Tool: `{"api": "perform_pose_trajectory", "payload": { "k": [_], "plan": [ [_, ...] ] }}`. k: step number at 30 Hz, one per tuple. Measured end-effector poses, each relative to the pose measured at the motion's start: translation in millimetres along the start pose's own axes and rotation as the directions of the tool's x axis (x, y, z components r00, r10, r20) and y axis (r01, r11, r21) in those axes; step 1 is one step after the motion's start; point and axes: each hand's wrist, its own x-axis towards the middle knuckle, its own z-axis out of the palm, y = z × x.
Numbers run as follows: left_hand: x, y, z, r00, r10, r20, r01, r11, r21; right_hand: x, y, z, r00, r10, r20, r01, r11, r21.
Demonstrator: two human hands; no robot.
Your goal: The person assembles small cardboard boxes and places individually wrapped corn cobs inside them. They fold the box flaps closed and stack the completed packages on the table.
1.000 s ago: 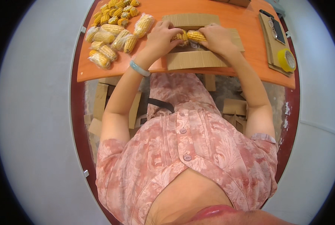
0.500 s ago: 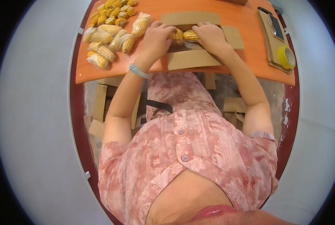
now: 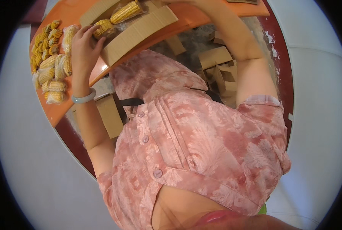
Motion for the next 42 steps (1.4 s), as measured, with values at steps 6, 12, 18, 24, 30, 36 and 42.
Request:
{"api": "perform_pose_trajectory", "payload": {
  "k": [6, 12, 18, 24, 30, 36, 42],
  "plan": [
    [-3, -1, 0, 0.999, -0.027, 0.032, 0.029, 0.998, -0.058, -56, 20, -58, 0.986, 0.146, -0.085, -0.137, 0.985, 0.102],
    [-21, 4, -11, 0.998, -0.035, -0.052, 0.031, 0.996, -0.083, -115, 17, -76, 0.936, 0.321, -0.143, -0.291, 0.936, 0.2],
    [-47, 0, -41, 0.934, -0.193, -0.3, 0.117, 0.96, -0.255, -109, 20, -40, 0.942, 0.284, -0.178, -0.2, 0.903, 0.38],
    [-109, -30, -55, 0.702, -0.603, -0.379, 0.298, 0.732, -0.613, -21, -26, -3, 0.981, 0.171, -0.087, -0.143, 0.954, 0.265],
    [-157, -43, -82, 0.483, -0.75, -0.451, 0.398, 0.647, -0.651, 27, -30, 41, 0.983, 0.176, 0.059, -0.178, 0.984, 0.031],
    [-181, -58, -86, 0.373, -0.803, -0.465, 0.525, 0.596, -0.608, 30, -24, 59, 0.966, 0.253, 0.053, -0.258, 0.956, 0.137],
    [-146, -72, -66, 0.668, -0.452, -0.591, 0.574, 0.819, 0.022, 20, -36, 41, 0.974, 0.225, -0.029, -0.221, 0.97, 0.099]
  ]
}}
